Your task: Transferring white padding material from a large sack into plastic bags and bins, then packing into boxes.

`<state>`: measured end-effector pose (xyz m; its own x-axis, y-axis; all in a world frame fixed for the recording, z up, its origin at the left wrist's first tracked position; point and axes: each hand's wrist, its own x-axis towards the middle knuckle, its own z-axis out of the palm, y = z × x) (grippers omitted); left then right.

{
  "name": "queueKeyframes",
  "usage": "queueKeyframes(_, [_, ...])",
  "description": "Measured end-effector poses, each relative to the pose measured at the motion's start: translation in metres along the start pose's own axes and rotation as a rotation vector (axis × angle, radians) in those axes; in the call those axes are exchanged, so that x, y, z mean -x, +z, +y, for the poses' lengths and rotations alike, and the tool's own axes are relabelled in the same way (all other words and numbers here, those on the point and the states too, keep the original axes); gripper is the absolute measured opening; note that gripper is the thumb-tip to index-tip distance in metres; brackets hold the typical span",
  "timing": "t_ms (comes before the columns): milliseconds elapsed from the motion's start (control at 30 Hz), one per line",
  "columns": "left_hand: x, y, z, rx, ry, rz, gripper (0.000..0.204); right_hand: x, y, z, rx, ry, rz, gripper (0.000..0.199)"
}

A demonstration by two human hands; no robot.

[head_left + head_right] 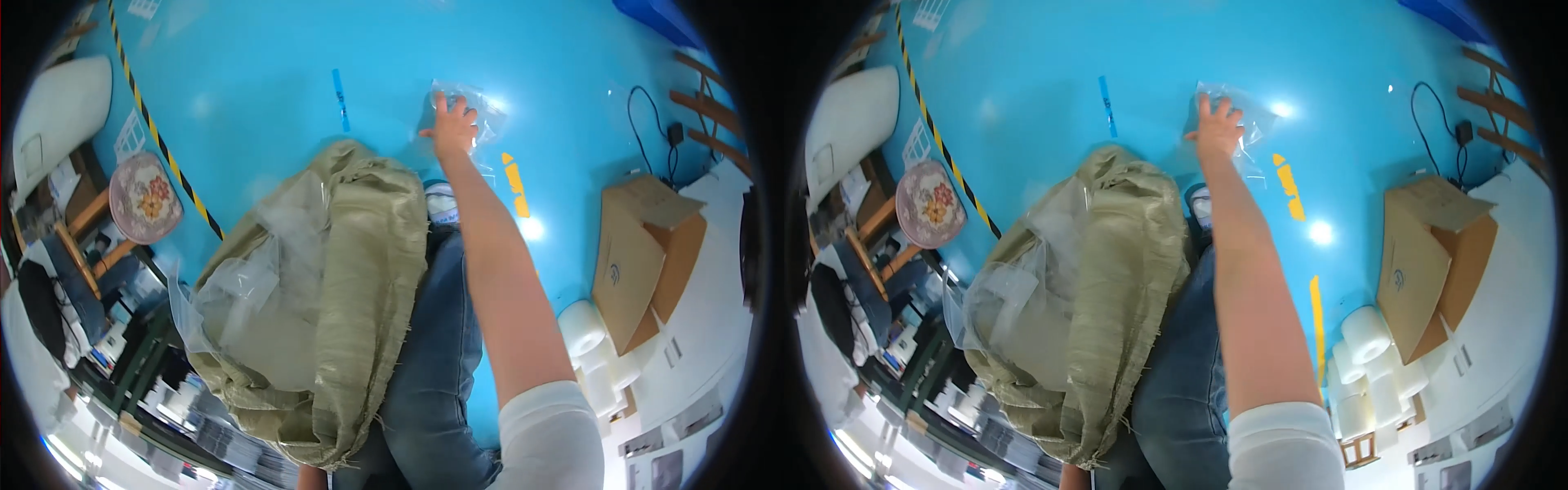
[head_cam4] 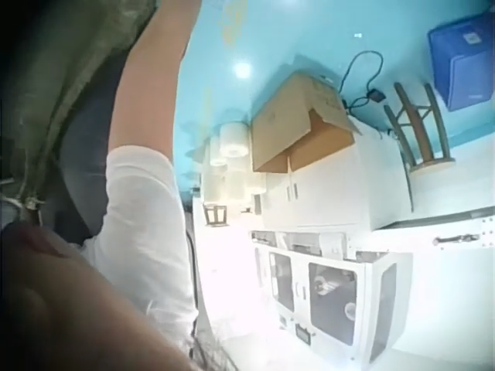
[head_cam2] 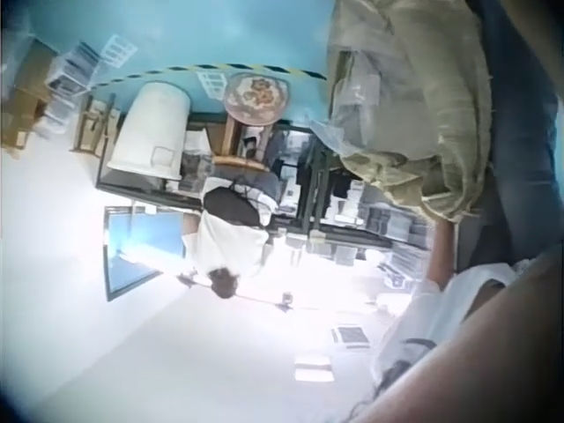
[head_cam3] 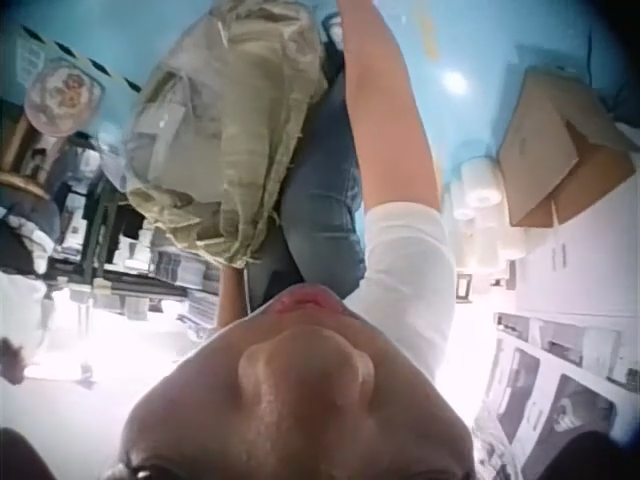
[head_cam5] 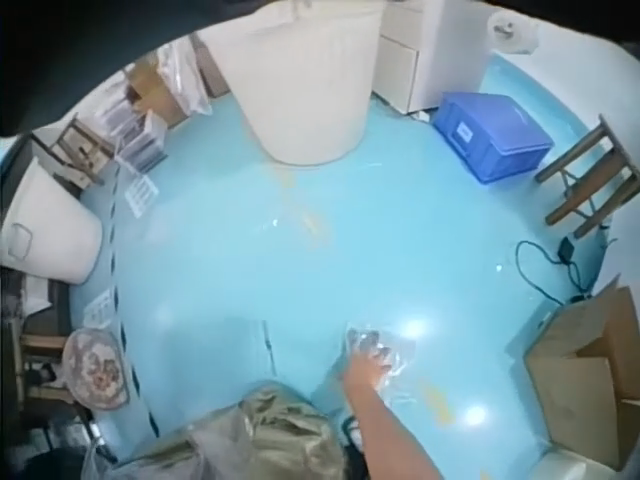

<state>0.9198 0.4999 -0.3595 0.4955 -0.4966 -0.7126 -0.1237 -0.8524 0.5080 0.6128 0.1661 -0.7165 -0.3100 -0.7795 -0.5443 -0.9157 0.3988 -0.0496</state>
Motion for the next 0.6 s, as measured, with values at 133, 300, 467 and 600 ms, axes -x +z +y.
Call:
queueKeyframes(133, [0.001,0.019,-0.005,0.218,-0.016,0.064,0.030,-0.046,0.025,0.055,-0.039,-0.456,-0.002,0.044])
queueKeyframes(300, [0.014,0.010,-0.008,0.405,-0.028,0.168,0.031,0.018,-0.007,0.068,-0.838,-0.508,-0.348,0.027])
queueKeyframes(467, [0.055,-0.028,0.044,0.418,-0.134,0.576,0.044,0.170,-0.176,0.012,-1.419,-0.172,0.189,0.026])
queueKeyframes(600, [0.083,-0.053,0.077,-0.857,0.335,0.695,0.053,0.296,-0.183,-0.084,-1.659,-0.570,-0.083,0.007])
